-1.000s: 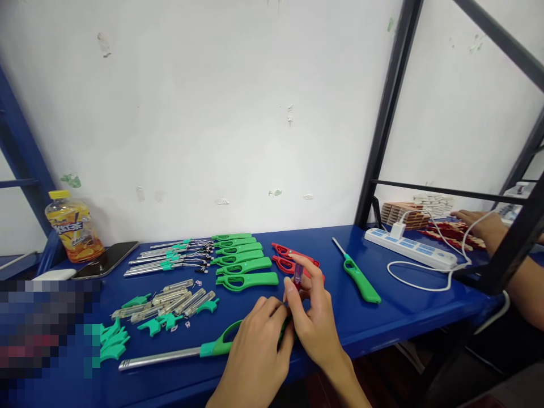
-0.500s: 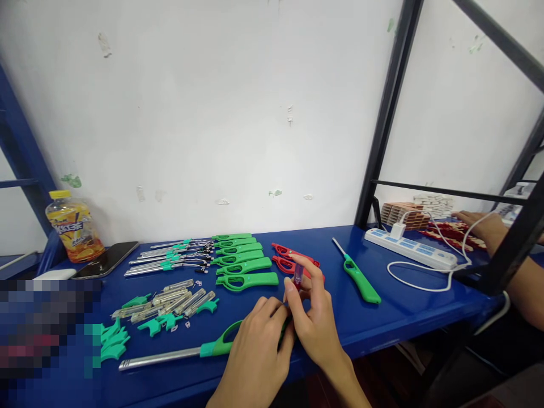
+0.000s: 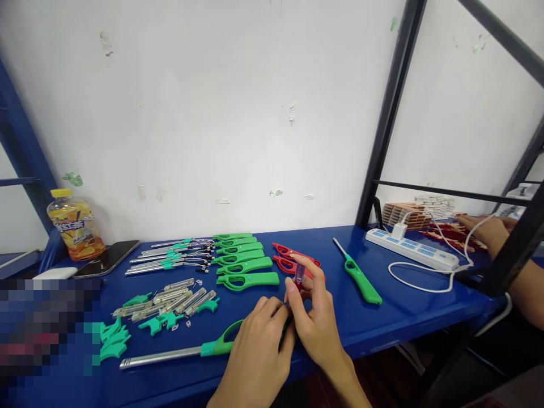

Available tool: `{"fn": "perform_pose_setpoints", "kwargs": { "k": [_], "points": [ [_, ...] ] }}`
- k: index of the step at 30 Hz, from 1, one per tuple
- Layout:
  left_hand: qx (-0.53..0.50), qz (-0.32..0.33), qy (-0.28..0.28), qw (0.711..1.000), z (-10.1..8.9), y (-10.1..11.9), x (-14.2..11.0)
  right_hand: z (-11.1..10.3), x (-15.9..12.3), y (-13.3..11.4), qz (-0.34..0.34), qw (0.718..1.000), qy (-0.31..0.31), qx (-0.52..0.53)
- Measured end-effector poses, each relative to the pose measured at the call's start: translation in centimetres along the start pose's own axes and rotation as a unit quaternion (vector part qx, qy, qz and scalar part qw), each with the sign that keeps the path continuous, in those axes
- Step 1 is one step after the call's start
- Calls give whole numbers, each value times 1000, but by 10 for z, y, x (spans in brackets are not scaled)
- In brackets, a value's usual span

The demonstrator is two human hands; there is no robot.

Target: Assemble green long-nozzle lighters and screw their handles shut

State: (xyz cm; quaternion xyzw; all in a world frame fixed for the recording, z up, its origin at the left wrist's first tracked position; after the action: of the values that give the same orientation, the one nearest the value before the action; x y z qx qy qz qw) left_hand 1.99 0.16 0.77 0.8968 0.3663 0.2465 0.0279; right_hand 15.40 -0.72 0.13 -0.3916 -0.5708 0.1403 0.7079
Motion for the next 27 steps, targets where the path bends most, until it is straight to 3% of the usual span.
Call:
{"fn": "perform_pose_setpoints", "kwargs": {
  "k": [27],
  "points": [
    [6,3,7,1000,2,1,-2,-1,0,2,5,1000,-1,6]
  ]
}}
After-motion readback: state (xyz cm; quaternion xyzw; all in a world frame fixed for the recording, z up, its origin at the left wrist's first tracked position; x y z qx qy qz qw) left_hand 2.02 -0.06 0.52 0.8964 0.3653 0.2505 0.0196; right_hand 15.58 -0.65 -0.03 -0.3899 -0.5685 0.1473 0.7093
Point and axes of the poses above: each hand's wrist, its own x-axis towards the middle knuckle, its own z-axis out of the palm, y = z × x, the point moved 1 cm from there along x, towards the middle knuckle, and after that the axes turned 14 degrees about x, right-handed, at the moved point
